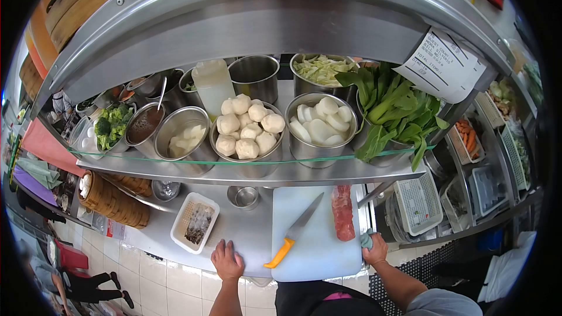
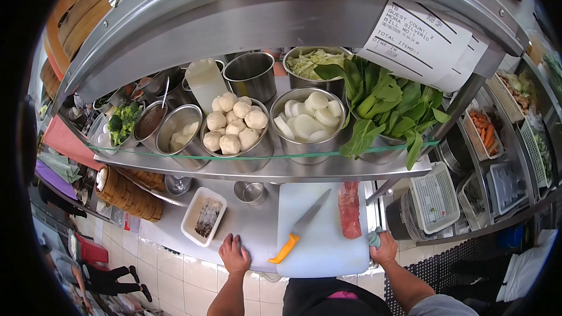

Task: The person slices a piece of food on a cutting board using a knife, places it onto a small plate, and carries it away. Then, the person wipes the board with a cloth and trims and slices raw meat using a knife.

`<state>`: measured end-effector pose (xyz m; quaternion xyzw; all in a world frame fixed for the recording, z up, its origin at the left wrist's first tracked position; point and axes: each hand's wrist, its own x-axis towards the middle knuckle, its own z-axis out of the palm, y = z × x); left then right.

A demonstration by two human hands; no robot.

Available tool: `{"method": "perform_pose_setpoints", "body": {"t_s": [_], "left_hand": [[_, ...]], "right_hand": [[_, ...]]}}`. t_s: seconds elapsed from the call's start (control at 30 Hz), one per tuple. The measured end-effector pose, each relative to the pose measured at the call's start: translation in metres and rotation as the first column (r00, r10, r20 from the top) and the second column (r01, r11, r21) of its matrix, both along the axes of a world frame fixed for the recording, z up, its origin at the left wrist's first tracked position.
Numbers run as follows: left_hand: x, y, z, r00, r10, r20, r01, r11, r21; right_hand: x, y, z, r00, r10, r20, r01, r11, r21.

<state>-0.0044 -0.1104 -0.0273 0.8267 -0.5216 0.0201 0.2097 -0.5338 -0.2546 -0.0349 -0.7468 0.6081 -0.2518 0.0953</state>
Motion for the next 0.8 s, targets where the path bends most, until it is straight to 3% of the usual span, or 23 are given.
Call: {"method": "perform_pose_setpoints", "body": {"t_s": [0.8], "left_hand": [[-0.002, 0.0, 0.004, 1.0, -0.001, -0.01, 0.001, 1.0, -0.005]], "right_hand": [[-0.004, 0.0, -0.008, 1.0, 0.007, -0.003, -0.007, 1.0, -0.012]]}}
